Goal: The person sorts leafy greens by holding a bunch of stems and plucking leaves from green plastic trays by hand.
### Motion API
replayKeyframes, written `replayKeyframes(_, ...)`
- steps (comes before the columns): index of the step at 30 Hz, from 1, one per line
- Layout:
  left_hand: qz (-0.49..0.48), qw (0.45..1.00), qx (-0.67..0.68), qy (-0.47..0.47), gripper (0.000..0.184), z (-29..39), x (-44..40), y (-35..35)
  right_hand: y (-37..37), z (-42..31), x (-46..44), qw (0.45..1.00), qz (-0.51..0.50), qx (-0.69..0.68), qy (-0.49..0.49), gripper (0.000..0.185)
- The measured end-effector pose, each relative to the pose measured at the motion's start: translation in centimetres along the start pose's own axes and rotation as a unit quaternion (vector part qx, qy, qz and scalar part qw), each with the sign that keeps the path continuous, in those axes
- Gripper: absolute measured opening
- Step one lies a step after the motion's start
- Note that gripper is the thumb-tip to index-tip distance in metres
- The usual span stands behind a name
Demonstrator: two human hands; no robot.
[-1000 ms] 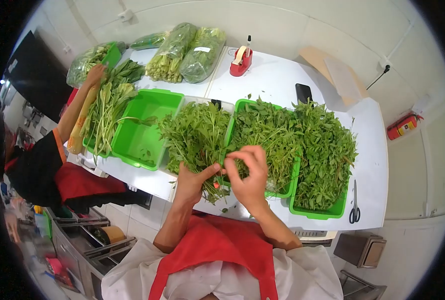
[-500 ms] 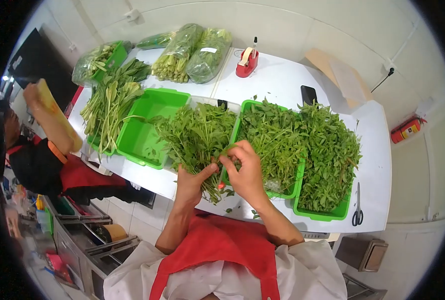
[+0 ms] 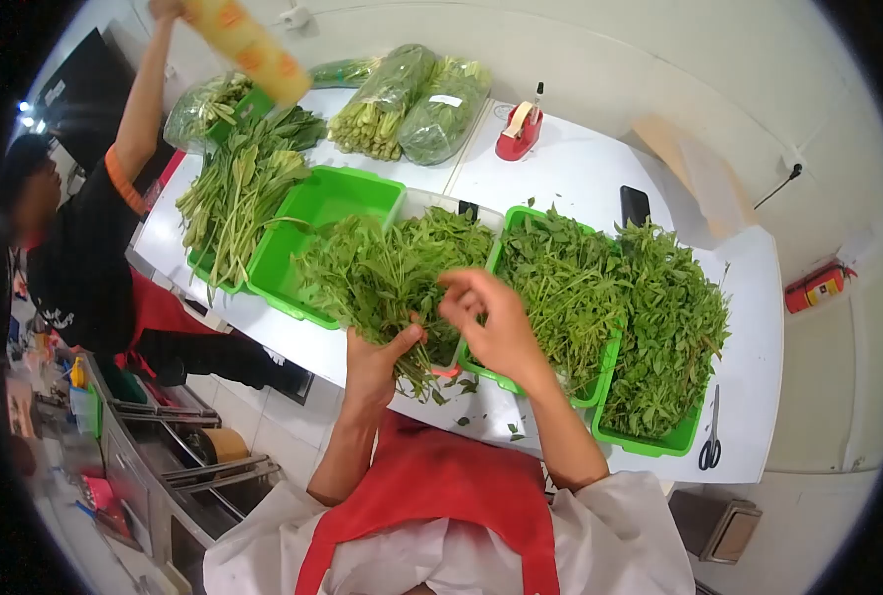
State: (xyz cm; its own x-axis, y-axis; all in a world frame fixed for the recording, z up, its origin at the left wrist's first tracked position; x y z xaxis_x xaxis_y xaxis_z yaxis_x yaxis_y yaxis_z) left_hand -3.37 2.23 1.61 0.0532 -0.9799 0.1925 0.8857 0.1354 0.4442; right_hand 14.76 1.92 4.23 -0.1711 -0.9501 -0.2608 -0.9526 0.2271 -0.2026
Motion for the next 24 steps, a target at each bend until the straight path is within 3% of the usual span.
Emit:
replayKeyframes(3,-0.025,0.999,-0.042,0.013,0.027,-0.5,-0.1,-0.4,0.9,1.3,1.5,0.999,-0.041,-0.023,0.001,0.026)
replayKeyframes(4,-0.045,0.997,-0.064,0.022,0.029,-0.7,-0.2,-0.3,1.2,1.9,1.9,0.994,-0.038,-0.085,0.061,0.018)
replayKeyframes(8,-0.049,0.993,-0.102,0.037,0.028,-0.4,0.1,0.4,0.7,1.7,2.4,0.983,-0.057,-0.113,0.136,0.014)
replayKeyframes(13,-0.044,0.997,-0.052,-0.023,0.027,-0.6,0.1,0.2,-1.7,0.9,2.3,0.977,0.100,-0.183,0.045,0.007)
replayKeyframes(15,-0.038,0.998,-0.041,-0.025,0.028,-0.5,0.2,0.2,-3.3,0.6,2.4,0.978,0.113,-0.166,0.050,0.008)
replayKeyframes(17,-0.035,0.999,-0.031,-0.026,0.028,-0.4,0.2,0.4,-4.2,-0.5,2.7,0.952,0.140,-0.231,0.146,0.011)
replayKeyframes(22,-0.039,0.999,-0.019,-0.030,0.027,-0.3,0.2,0.7,-4.7,-0.2,2.8,0.930,0.145,-0.304,0.150,0.014)
replayKeyframes(24,-0.041,0.998,-0.035,-0.016,0.025,-0.8,-0.1,0.5,-4.4,-0.9,2.5,0.881,0.212,-0.405,0.122,0.016)
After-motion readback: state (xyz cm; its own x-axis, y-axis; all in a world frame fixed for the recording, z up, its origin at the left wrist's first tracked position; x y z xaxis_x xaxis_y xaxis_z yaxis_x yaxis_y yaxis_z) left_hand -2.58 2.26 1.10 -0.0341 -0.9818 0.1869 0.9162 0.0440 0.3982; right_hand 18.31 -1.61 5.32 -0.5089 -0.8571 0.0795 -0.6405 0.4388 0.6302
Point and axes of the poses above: each hand's wrist, its own x-axis away from the middle knuckle, its own y-axis out of the palm, z = x × y, the point moved 1 cm from there along -x, towards the middle knuckle, and after that the axes turned 12 degrees about z, right-handed, at the moved point
